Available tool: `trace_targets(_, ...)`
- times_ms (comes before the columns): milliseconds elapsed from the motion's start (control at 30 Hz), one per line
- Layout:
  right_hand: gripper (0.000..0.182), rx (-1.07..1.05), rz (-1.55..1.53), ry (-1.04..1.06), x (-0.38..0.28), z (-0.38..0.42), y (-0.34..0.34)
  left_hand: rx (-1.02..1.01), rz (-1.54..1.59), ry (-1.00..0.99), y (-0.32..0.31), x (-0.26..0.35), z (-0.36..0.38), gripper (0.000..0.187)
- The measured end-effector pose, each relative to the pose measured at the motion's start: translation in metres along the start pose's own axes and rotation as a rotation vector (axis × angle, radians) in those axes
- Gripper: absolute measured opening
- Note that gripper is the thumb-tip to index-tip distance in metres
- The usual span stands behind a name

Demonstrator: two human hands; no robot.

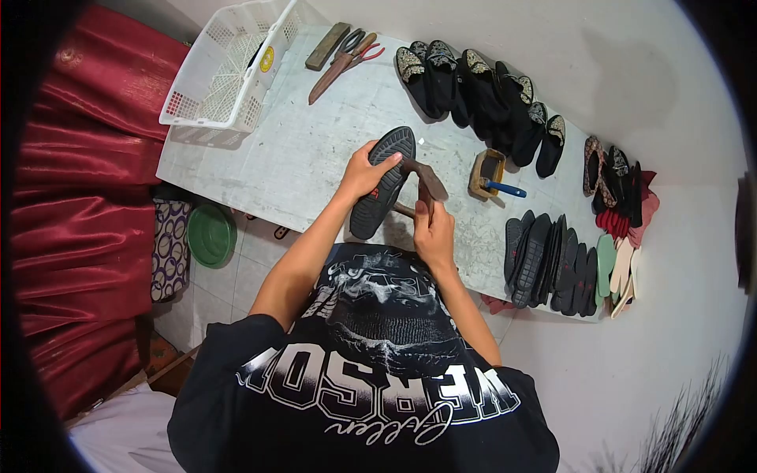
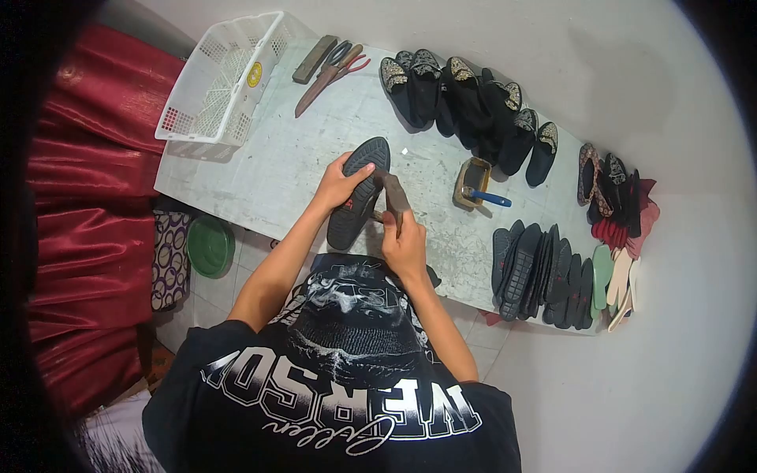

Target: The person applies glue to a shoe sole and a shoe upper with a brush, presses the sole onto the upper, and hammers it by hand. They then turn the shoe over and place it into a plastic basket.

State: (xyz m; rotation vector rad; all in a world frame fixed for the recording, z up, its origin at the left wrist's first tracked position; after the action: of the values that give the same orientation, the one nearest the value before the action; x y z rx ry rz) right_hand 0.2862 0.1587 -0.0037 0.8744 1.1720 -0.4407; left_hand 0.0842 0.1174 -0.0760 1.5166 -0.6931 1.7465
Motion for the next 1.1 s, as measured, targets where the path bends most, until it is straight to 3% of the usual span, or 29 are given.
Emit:
trace_targets(200,0.024,-0.052,0.068,-0.028,-0.005,0.002,-0.001,0.052,-0.241,-0.134,-0.005,0.02,-0.02,0.054)
trace_targets(267,0.023,-0.038,0.017,-0.007,-0.006,0.003,-0.002,0.043,-0.26,-0.078,-0.005,0.03,-0.022,0.055)
trace_targets(333,0.023,-0.092,0.155,0.022,-0.004,0.004,-0.005,0.026,-0.276,-0.019,-0.008,0.033,-0.021,0.056)
trace_targets(500,0.026,-0.136,0.168,-0.005,-0.005,0.011,-0.009,0.111,-0.382,-0.183,-0.008,0.024,-0.03,0.06)
trace_targets(600,0.028,-0.151,0.191,-0.005,-0.005,0.018,-0.008,0.107,-0.359,-0.143,-0.009,0.023,-0.03,0.069)
trace_targets(667,0.03,-0.155,0.139,0.03,-0.006,0.019,-0.007,0.111,-0.365,-0.125,-0.01,0.027,-0.029,0.068)
trace_targets(733,0.03,-0.215,0.316,0.016,-0.005,0.021,-0.01,0.114,-0.369,-0.096,-0.009,0.028,-0.023,0.068)
trace_targets(867,0.03,-0.214,0.234,0.109,0.007,0.026,-0.015,0.114,-0.406,-0.129,-0.008,0.035,-0.027,0.067)
trace_targets(1033,0.03,-0.247,0.235,0.033,-0.002,0.029,-0.014,0.096,-0.369,-0.08,-0.01,0.037,-0.027,0.064)
trace_targets(1100,0.03,-0.246,0.248,0.023,0.003,0.027,-0.014,0.157,-0.453,-0.203,-0.01,0.039,-0.034,0.063)
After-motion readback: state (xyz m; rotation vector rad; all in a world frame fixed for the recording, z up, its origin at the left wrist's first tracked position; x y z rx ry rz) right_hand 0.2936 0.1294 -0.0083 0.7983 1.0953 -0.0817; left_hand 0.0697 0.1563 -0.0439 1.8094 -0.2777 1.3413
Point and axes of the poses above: each hand's wrist, its own z-axis away from the middle knuckle, its own y-axis out of the back of the hand, x = y × z, the point moved 4 cm from there along -z, towards the middle knuckle, and after that the axes turned 6 degrees about -y, right-handed, at the moved point
